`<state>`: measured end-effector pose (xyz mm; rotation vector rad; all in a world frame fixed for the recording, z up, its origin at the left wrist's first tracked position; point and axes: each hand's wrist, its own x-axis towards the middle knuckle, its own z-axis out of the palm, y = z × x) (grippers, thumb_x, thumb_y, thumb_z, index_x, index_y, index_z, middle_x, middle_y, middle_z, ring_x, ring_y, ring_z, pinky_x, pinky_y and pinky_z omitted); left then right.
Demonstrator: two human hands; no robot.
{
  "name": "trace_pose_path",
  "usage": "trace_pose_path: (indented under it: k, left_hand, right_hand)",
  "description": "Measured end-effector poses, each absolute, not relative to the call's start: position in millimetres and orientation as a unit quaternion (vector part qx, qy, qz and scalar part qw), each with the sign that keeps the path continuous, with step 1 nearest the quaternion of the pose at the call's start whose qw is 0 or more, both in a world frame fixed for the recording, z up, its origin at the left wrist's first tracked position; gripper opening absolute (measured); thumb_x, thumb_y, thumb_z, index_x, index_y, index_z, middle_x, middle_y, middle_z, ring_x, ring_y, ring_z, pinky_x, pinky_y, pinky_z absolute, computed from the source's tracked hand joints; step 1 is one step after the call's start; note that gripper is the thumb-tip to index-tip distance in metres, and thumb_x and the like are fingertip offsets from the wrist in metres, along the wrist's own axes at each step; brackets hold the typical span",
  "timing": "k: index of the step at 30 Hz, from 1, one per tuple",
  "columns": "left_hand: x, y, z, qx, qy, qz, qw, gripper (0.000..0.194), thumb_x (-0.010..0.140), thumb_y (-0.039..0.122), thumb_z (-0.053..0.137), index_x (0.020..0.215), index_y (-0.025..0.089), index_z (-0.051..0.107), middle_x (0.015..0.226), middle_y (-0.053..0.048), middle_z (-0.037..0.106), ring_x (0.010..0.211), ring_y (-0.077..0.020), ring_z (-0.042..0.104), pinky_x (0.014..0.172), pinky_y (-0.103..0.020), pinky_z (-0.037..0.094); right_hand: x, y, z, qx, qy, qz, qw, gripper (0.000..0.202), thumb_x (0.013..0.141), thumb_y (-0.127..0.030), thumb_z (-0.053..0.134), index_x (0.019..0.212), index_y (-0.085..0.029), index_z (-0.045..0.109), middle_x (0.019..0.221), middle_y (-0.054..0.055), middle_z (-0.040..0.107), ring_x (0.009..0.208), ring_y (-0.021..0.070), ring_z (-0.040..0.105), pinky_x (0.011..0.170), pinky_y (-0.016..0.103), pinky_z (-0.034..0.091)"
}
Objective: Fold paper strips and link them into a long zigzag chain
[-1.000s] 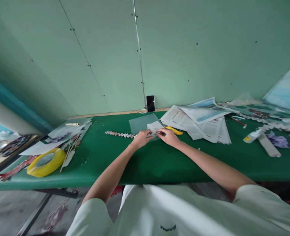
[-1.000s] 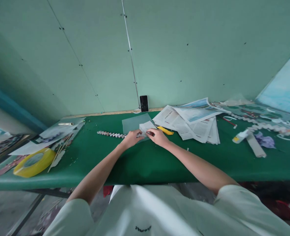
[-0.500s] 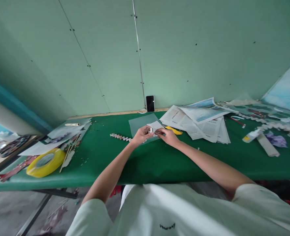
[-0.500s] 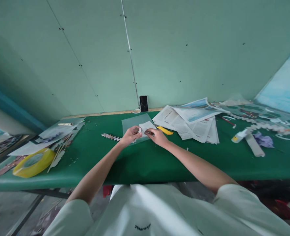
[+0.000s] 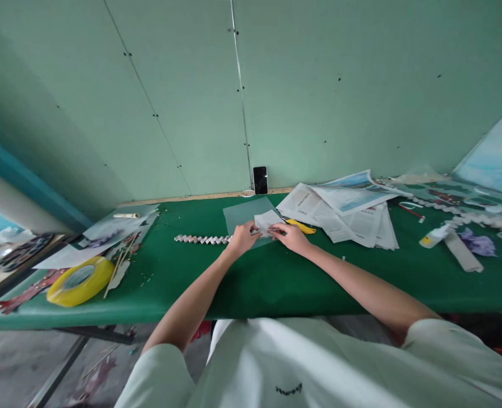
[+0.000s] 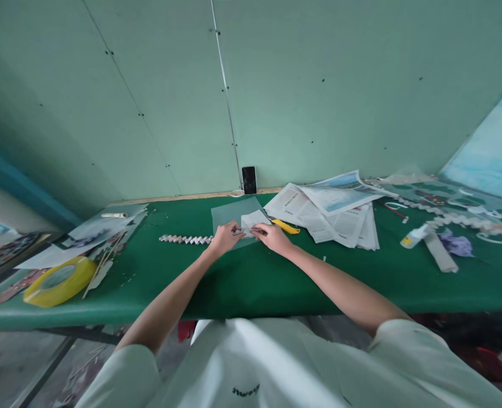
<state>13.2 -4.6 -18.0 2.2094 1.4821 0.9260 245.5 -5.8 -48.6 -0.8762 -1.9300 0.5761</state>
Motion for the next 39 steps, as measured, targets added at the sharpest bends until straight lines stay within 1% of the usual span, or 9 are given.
trace_pose_path:
  k: [5,12,20,25,28,30,33,36,39]
  left_hand:
    - [15,-5,-18,0.782,0.523,0.302,0.154,0.018,0.084,0.029,0.076,0.08,0.019,0.062,0.075,-0.001,0.067,0.071,-0.0165,0.057,0.067,-0.027,0.039]
    - [14,-4,-20,0.782,0.517,0.307,0.161,0.016,0.083,0.029,0.075,0.083,0.02,0.061,0.075,-0.001,0.066,0.07,-0.0172,0.057,0.066,-0.027,0.039]
    - [14,-4,-23,0.788,0.498,0.321,0.167,0.021,0.082,0.028,0.074,0.073,0.02,0.057,0.071,0.0,0.063,0.068,-0.0158,0.055,0.065,-0.026,0.038]
    - [13,-4,-22,0.786,0.497,0.322,0.177,0.016,0.082,0.03,0.075,0.079,0.02,0.062,0.078,-0.003,0.069,0.072,-0.0193,0.061,0.066,-0.027,0.042]
    - [14,-5,-20,0.781,0.489,0.34,0.191,0.017,0.081,0.032,0.076,0.09,0.02,0.066,0.082,-0.004,0.072,0.076,-0.0209,0.066,0.069,-0.028,0.045]
    - [16,-7,-18,0.768,0.485,0.35,0.228,0.029,0.082,0.037,0.078,0.101,0.02,0.066,0.076,-0.002,0.072,0.069,-0.0195,0.064,0.065,-0.027,0.044]
    - [17,-9,-14,0.738,0.458,0.362,0.338,0.047,0.082,0.049,0.08,0.112,0.019,0.06,0.068,0.0,0.07,0.057,-0.0162,0.059,0.056,-0.025,0.039]
    - [18,-9,-11,0.71,0.406,0.37,0.44,0.059,0.08,0.058,0.081,0.114,0.017,0.056,0.079,-0.006,0.074,0.063,-0.0163,0.064,0.057,-0.025,0.041]
    - [17,-9,-11,0.702,0.365,0.368,0.489,0.062,0.082,0.062,0.079,0.116,0.017,0.053,0.085,-0.009,0.076,0.069,-0.0174,0.067,0.061,-0.026,0.046]
  right_hand:
    - [246,-5,-51,-0.341,-0.783,0.253,0.454,0.032,0.1,-0.052,0.066,0.111,-0.024,0.077,0.096,0.007,0.083,0.081,0.0278,0.081,0.077,0.037,0.066]
    - [245,-7,-49,-0.334,-0.786,0.259,0.451,0.032,0.1,-0.052,0.065,0.111,-0.024,0.077,0.099,0.009,0.083,0.082,0.0284,0.082,0.077,0.039,0.067]
    - [246,-9,-46,-0.332,-0.788,0.267,0.444,0.033,0.1,-0.052,0.065,0.112,-0.024,0.077,0.099,0.008,0.083,0.083,0.0289,0.082,0.078,0.04,0.067]
    - [246,-12,-42,-0.329,-0.794,0.266,0.437,0.033,0.101,-0.052,0.064,0.112,-0.024,0.076,0.1,0.009,0.082,0.083,0.0288,0.081,0.079,0.04,0.067]
    - [245,-12,-42,-0.33,-0.792,0.268,0.439,0.033,0.101,-0.052,0.064,0.111,-0.023,0.075,0.099,0.009,0.082,0.082,0.0283,0.081,0.078,0.04,0.067]
    - [245,-12,-43,-0.333,-0.787,0.272,0.441,0.033,0.1,-0.053,0.064,0.109,-0.023,0.074,0.096,0.009,0.082,0.08,0.0279,0.081,0.078,0.04,0.067]
    - [244,-14,-42,-0.339,-0.777,0.29,0.445,0.034,0.101,-0.055,0.063,0.109,-0.024,0.071,0.088,0.007,0.081,0.076,0.0271,0.08,0.072,0.04,0.067]
    - [242,-17,-40,-0.337,-0.75,0.322,0.469,0.035,0.101,-0.057,0.061,0.109,-0.024,0.066,0.087,0.007,0.081,0.072,0.0266,0.079,0.062,0.037,0.066]
    - [241,-20,-37,-0.331,-0.731,0.336,0.493,0.034,0.101,-0.058,0.061,0.11,-0.025,0.064,0.088,0.007,0.081,0.075,0.027,0.08,0.058,0.035,0.065]
